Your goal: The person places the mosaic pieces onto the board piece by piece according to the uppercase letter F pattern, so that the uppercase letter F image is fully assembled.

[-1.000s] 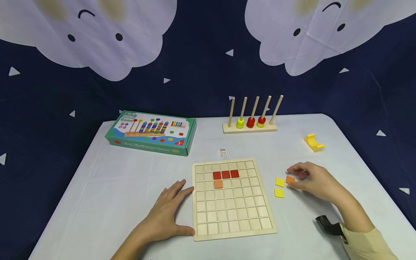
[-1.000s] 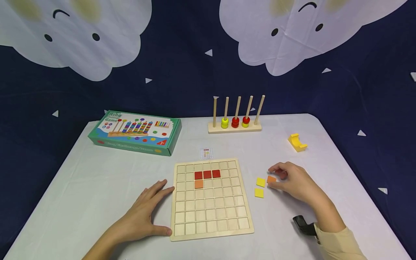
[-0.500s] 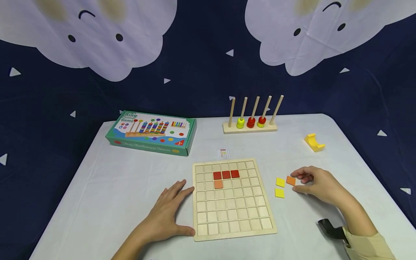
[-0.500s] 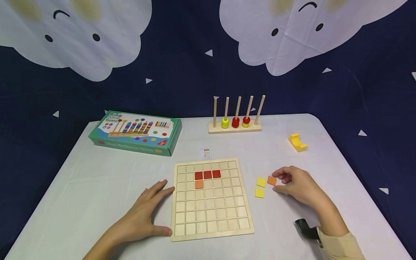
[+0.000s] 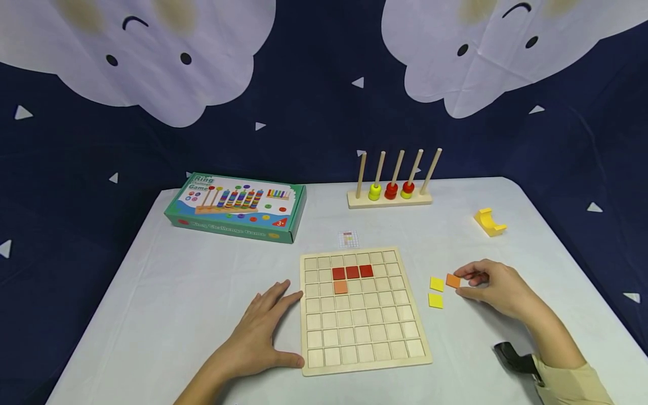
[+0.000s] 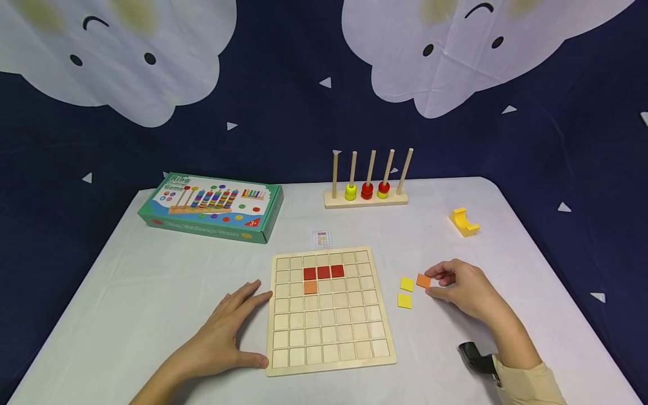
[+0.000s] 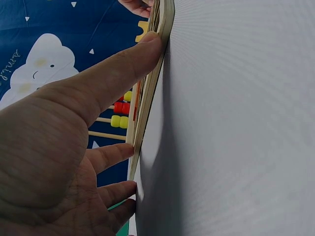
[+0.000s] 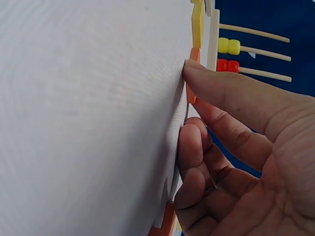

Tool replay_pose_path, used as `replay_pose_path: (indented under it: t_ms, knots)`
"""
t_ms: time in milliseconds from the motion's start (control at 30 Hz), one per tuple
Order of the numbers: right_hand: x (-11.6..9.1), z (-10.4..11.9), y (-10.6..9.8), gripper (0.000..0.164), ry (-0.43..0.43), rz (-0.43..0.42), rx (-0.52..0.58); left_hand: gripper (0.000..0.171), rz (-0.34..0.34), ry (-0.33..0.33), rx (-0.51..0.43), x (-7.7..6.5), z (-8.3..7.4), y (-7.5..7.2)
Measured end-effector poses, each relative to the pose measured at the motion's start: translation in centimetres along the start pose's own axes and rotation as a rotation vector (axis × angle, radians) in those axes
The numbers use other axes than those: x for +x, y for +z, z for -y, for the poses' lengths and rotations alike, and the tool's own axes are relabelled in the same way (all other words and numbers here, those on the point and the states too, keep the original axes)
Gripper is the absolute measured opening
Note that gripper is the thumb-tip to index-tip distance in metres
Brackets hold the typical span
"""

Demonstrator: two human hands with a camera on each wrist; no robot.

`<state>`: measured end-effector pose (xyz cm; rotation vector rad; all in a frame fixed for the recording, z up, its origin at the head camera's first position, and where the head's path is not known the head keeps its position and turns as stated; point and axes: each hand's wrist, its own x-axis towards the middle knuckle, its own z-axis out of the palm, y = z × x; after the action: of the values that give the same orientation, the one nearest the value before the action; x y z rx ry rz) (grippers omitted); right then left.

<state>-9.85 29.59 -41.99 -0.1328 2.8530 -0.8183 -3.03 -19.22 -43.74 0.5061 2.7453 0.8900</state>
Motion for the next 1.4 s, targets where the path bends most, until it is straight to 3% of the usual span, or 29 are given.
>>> replay_pose_path:
  t_ms: [600, 1400]
  knots:
    - [0.2, 0.1, 0.4, 0.031, -0.013, -0.035, -0.017, 0.115, 0.004, -0.009, -0.006, 0.0, 0.0, 0.0]
    - [0.7, 1.3, 0.1, 0.033, -0.039, -0.045, 0.0, 0.116, 0.003, -0.011, 0.003, 0.0, -0.1, -0.1]
